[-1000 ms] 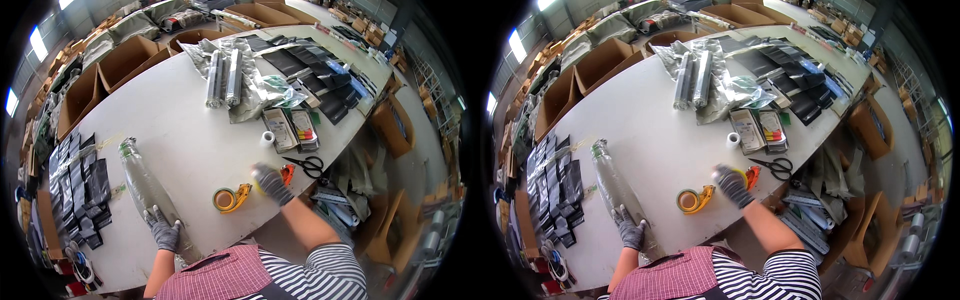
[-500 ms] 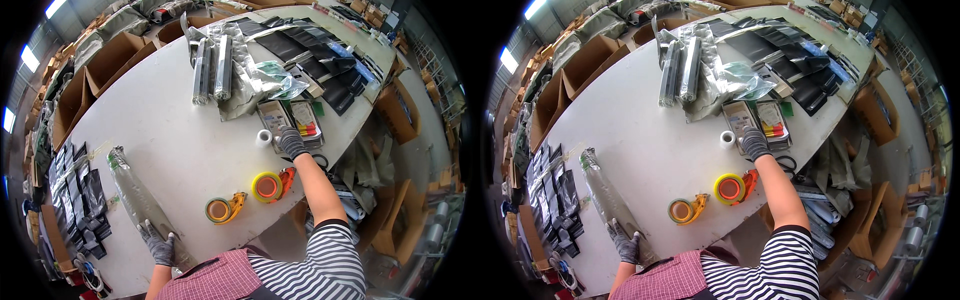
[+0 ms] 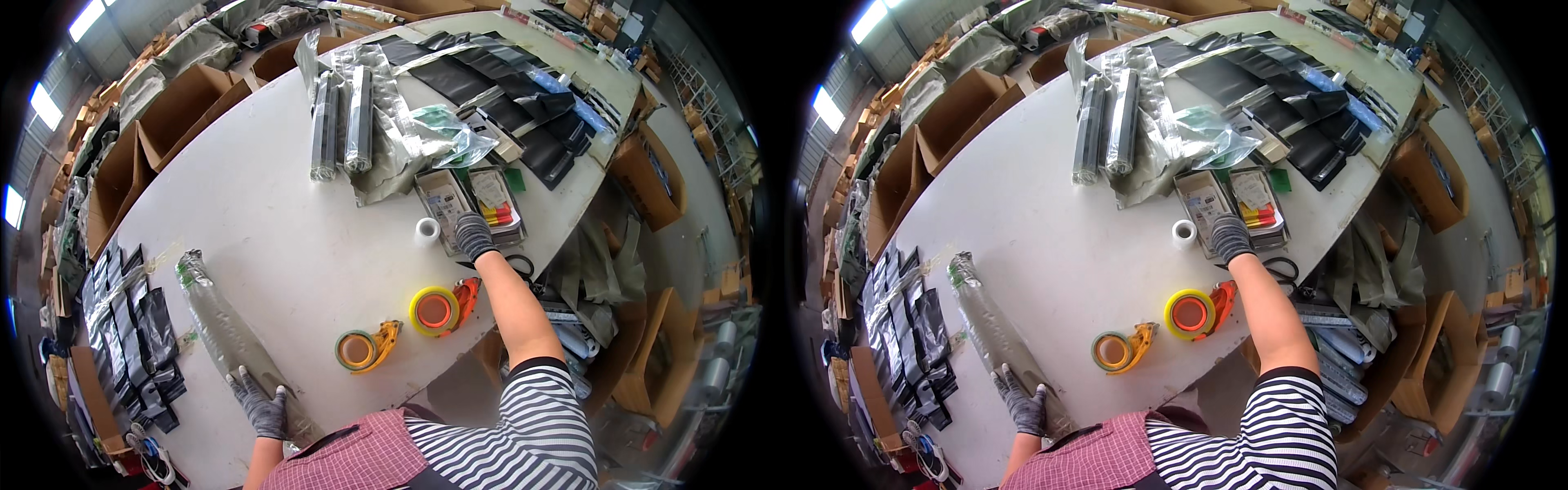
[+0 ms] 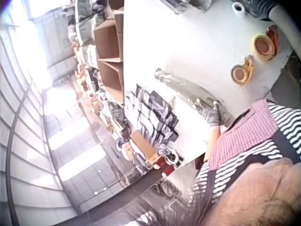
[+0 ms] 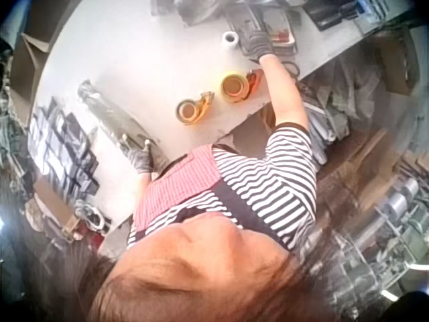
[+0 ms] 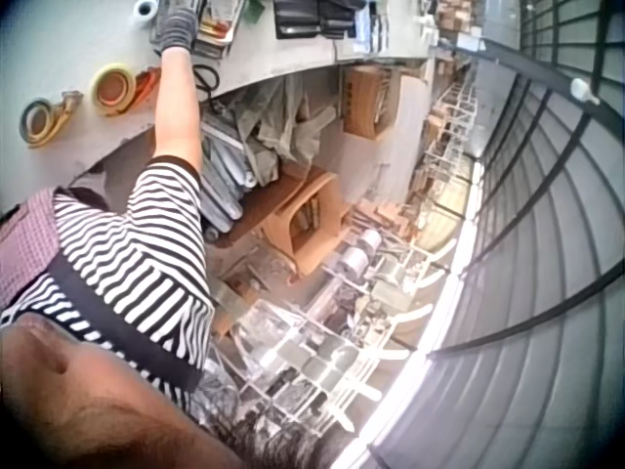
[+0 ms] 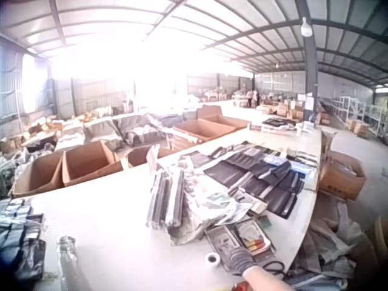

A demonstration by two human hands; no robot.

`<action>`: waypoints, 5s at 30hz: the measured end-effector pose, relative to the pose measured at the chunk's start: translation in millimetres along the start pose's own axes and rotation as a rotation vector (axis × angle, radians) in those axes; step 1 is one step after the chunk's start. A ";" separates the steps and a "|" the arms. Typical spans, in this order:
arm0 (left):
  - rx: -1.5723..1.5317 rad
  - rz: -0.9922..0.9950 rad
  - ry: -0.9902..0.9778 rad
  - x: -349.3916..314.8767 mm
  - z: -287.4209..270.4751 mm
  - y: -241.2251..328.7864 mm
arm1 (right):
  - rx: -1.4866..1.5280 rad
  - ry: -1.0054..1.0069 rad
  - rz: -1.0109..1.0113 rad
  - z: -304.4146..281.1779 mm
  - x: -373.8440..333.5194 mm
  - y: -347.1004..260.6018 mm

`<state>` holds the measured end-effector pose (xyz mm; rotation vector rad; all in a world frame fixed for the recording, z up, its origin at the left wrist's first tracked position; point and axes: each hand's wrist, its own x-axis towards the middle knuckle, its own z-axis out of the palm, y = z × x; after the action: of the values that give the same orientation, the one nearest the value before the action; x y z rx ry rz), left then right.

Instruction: The person prepares and packs industrial components by placing long metal parts into protective silver sleeves, sealing them with tape, and applying shipping labels before placing the finished items into a cardboard box. The person also moves a large pedestal fan out of the workspace.

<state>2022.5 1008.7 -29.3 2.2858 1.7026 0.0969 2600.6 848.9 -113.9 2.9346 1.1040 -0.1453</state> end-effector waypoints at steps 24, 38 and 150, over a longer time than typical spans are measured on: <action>-1.396 0.252 -0.699 -52.4 -124.6 56.6 | 1.269 0.270 -0.429 -189.3 -333.1 -280.1; -1.460 0.285 -1.020 -79.9 -154.0 -8.6 | 1.437 -0.209 -0.177 -228.9 -394.9 -317.1; -1.570 0.214 -0.759 -89.6 -153.0 -38.7 | 1.428 -0.385 -0.150 -228.8 -428.5 -336.3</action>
<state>1925.5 962.9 117.1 1.0047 0.4909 0.3764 2078.2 828.3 161.5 3.3811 1.5041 -2.1940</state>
